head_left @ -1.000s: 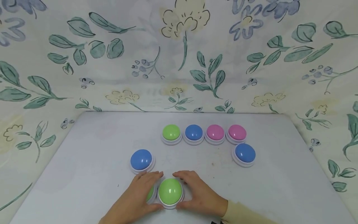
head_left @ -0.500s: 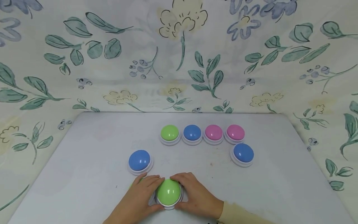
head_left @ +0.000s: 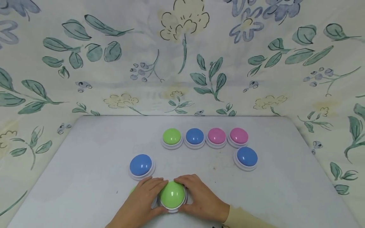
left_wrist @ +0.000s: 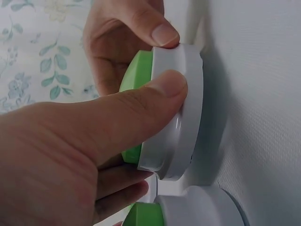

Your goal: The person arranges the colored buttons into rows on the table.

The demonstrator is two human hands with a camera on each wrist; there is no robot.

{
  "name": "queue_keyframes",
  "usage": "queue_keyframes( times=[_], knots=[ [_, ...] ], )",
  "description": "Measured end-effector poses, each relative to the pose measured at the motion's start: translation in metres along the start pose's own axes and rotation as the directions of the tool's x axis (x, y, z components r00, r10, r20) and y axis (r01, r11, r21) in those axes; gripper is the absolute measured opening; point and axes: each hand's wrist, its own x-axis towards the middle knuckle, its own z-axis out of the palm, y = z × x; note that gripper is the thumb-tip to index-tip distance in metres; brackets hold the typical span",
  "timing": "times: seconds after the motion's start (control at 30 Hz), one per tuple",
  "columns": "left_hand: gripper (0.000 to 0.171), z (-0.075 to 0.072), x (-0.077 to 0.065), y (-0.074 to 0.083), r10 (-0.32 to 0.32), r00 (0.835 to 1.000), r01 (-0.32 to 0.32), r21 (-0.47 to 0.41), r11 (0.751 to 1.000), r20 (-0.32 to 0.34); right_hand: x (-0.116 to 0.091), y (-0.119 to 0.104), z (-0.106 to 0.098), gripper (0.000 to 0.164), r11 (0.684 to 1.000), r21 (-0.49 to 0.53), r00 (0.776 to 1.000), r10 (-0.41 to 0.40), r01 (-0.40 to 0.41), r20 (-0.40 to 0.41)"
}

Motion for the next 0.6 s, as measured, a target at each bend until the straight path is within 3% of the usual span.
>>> queue_keyframes(
  times=[0.27, 0.6],
  knots=[
    [0.076, 0.0, 0.007, 0.005, 0.022, 0.998, -0.021, 0.006, 1.0, -0.059, -0.001, 0.003, -0.01, 0.071, 1.0, -0.02, 0.999, 0.012, -0.013, -0.03],
    [0.075, -0.002, 0.023, 0.012, 0.046, 0.995, -0.046, -0.007, 0.999, -0.085, -0.004, 0.007, -0.027, 0.074, 1.0, -0.014, 0.998, 0.026, -0.027, -0.051]
  ],
)
